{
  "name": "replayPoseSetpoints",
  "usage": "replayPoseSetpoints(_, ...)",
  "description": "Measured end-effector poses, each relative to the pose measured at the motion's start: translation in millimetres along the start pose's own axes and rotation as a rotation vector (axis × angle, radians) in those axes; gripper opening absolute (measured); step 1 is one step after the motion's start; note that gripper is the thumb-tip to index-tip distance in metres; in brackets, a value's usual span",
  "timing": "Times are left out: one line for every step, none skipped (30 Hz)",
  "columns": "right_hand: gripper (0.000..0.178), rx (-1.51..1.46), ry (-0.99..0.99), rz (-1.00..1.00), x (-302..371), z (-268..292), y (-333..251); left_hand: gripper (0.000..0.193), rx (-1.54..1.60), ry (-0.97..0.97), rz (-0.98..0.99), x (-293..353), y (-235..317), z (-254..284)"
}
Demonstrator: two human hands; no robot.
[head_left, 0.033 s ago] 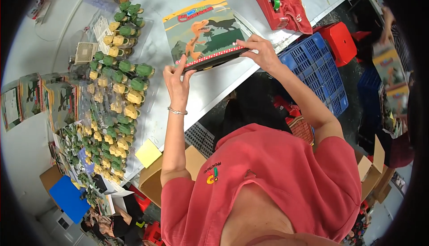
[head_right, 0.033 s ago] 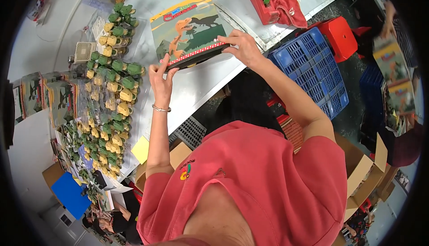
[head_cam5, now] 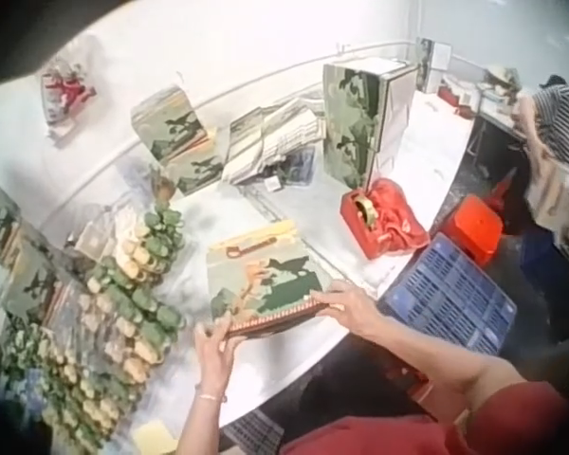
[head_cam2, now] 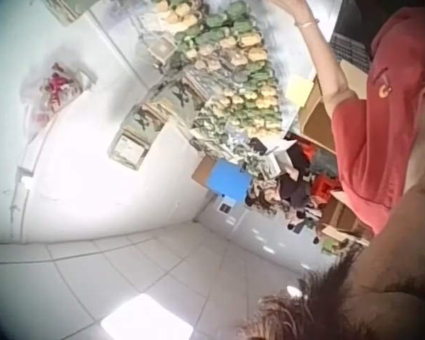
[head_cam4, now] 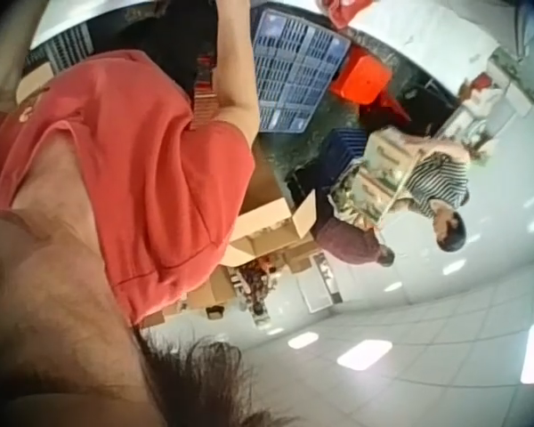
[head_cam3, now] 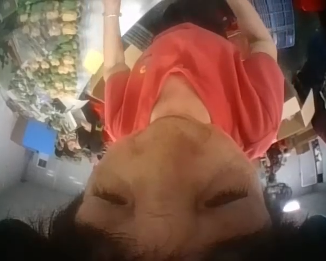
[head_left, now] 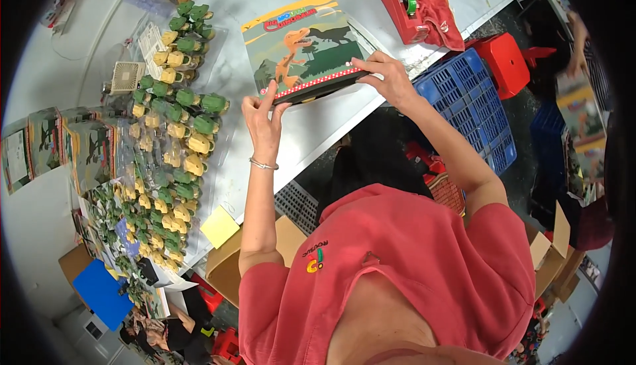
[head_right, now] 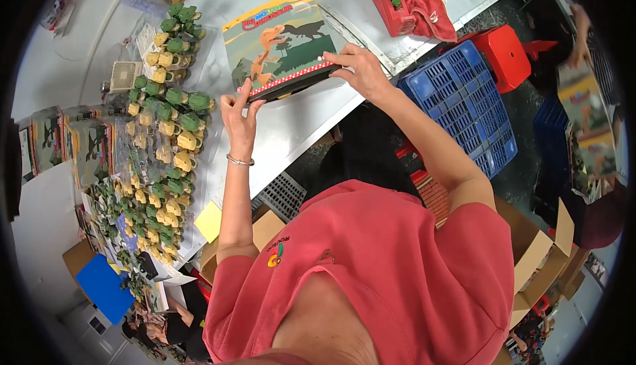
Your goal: Packing toy dinosaurs into display boxes at a factory workstation.
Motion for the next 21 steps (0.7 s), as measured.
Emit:
replayPoseSetpoints(0.046, 0.002, 0.015, -0.006, 1.1, -2.8, 4.2, 0.054, 0.011, 0.019, -0.017, 0.1, -4.0, -2.3)
replayPoseSetpoints(0.045, 0.002, 0.030, -0.011, -1.4, -3.3, 3.1, 0.054, 0.019, 0.039, -0.032, -2.3, -4.3, -1.4)
replayPoseSetpoints(0.045, -0.081, -0.017, -0.021, -6.1, 0.6, 4.3, 0.053, 0.038, 0.021, -0.023, -4.5, -8.2, -0.2)
replayPoseSetpoints(0.045, -0.087, -0.021, -0.020, -8.0, -0.6, 9.9, 0.053, 0.033, 0.020, -0.019, -6.5, -13.2, -2.7)
replayPoseSetpoints(0.043, -0.039, -0.047, -0.015, -11.2, -1.4, 14.3, 0.053, 0.036, -0.009, -0.041, -9.4, -17.3, -6.2)
replayPoseSetpoints(0.041, 0.008, -0.074, -0.008, -13.1, -2.6, 16.7, 0.052, 0.038, -0.039, -0.063, -9.9, -20.7, -8.5)
replayPoseSetpoints(0.041, 0.018, -0.052, -0.002, -7.5, -4.7, 14.9, 0.052, -0.002, -0.066, -0.040, -5.9, -23.1, -9.1)
replayPoseSetpoints(0.041, 0.016, -0.054, -0.004, -6.1, -4.0, 16.5, 0.052, -0.003, -0.069, -0.038, -7.4, -17.6, -6.7)
replayPoseSetpoints(0.040, 0.104, -0.078, 0.023, -5.2, -2.3, 18.0, 0.054, -0.103, -0.014, -0.135, -10.2, -10.6, -3.6)
replayPoseSetpoints(0.040, 0.193, -0.102, 0.050, -5.0, -1.0, 18.4, 0.055, -0.202, 0.040, -0.233, -13.2, -5.0, -1.5)
replayPoseSetpoints(0.040, 0.190, -0.107, 0.051, -7.1, 1.6, 14.1, 0.055, -0.204, 0.039, -0.227, -13.2, -4.4, -0.9)
replayPoseSetpoints(0.040, 0.263, -0.112, 0.126, -10.5, 5.8, 7.0, 0.058, -0.172, -0.006, -0.256, -13.2, -4.1, -1.7)
replayPoseSetpoints(0.041, 0.336, -0.116, 0.200, -12.0, 6.5, 2.6, 0.062, -0.138, -0.051, -0.285, -13.1, -4.6, -3.4)
replayPoseSetpoints(0.041, 0.335, -0.117, 0.202, -13.4, 3.3, 1.2, 0.062, -0.140, -0.049, -0.284, -13.1, -10.6, -7.9)
replayPoseSetpoints(0.042, 0.430, -0.101, 0.260, -11.7, -1.0, -1.8, 0.065, -0.073, -0.085, -0.249, -8.4, -19.4, -14.2)
replayPoseSetpoints(0.044, 0.525, -0.083, 0.320, -9.4, -4.5, -3.8, 0.067, -0.006, -0.120, -0.214, -2.5, -27.7, -20.1)
replayPoseSetpoints(0.044, 0.528, -0.083, 0.318, -9.4, -5.1, -1.7, 0.067, -0.003, -0.121, -0.216, -1.8, -29.2, -24.7)
replayPoseSetpoints(0.042, 0.601, -0.109, 0.375, -10.6, -6.4, 1.3, 0.067, 0.019, -0.101, -0.209, -0.6, -30.4, -28.7)
replayPoseSetpoints(0.041, 0.675, -0.136, 0.433, -11.7, -6.4, 2.3, 0.066, 0.041, -0.081, -0.202, 1.0, -32.3, -31.1)
replayPoseSetpoints(0.041, 0.680, -0.140, 0.425, -13.9, -3.1, -0.4, 0.066, 0.049, -0.085, -0.203, -0.2, -28.6, -28.5)
replayPoseSetpoints(0.040, 0.695, -0.188, 0.452, -20.0, 1.4, -6.9, 0.064, -0.060, -0.142, -0.199, -5.2, -20.8, -20.4)
Point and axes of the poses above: each hand's wrist, its own x-axis away from the middle knuckle, its own z-axis out of the back of the hand, y = z × x, the point moved 1 cm from there along -x, towards the middle knuckle
